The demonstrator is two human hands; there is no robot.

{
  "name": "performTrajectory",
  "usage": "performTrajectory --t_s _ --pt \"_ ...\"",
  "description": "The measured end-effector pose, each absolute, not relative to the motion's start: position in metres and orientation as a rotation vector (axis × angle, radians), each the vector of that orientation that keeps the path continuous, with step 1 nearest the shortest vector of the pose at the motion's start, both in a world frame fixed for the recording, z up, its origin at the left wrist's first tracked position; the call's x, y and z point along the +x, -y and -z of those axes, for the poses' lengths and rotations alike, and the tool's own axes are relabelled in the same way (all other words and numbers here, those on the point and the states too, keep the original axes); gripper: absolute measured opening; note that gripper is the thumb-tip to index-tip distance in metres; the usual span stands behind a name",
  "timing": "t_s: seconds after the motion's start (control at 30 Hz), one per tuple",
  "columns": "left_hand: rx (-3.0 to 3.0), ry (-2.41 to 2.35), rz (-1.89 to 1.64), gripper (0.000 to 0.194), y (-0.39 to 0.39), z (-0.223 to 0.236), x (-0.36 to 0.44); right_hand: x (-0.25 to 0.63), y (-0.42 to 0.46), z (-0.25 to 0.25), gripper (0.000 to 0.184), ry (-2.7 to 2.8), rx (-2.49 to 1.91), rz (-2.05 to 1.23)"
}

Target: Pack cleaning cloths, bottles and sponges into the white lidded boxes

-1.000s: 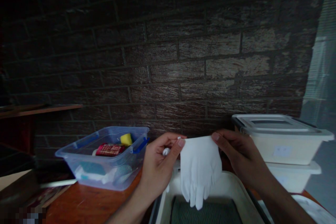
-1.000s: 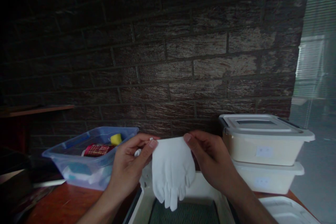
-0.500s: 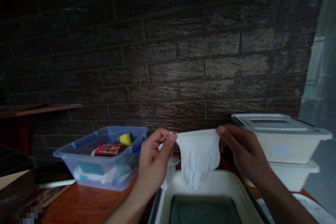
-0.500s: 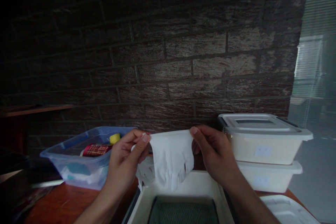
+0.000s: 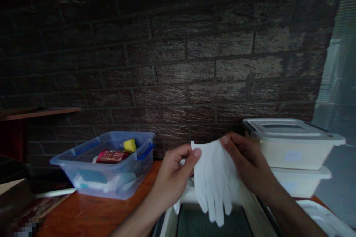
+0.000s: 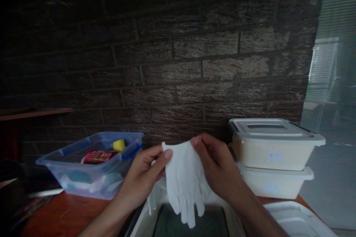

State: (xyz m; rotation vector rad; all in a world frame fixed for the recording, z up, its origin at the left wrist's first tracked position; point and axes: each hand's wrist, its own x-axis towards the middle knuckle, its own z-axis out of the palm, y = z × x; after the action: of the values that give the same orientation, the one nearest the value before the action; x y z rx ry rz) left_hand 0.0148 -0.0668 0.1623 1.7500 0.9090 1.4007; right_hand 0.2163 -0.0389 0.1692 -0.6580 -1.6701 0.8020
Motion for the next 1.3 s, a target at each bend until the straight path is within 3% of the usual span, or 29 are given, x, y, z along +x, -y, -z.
performTrajectory --t_s 0.2,0.87,1.3 --pt "1.721 -0.884 -1.404 0.043 0.067 -0.160 0.015 0.212 0.032 -0.162 0.042 1.604 -0.764 -0.625" --pt "1.800 -1.004 -1.599 0.044 0.070 -0.160 0.005 0.222 0.035 -0.167 0.045 1.532 -0.779 -0.520" --pt "1.750 -0.911 -1.425 0.038 0.064 -0.156 0.015 0.209 0.043 -0.165 0.044 1.682 -0.686 -0.785"
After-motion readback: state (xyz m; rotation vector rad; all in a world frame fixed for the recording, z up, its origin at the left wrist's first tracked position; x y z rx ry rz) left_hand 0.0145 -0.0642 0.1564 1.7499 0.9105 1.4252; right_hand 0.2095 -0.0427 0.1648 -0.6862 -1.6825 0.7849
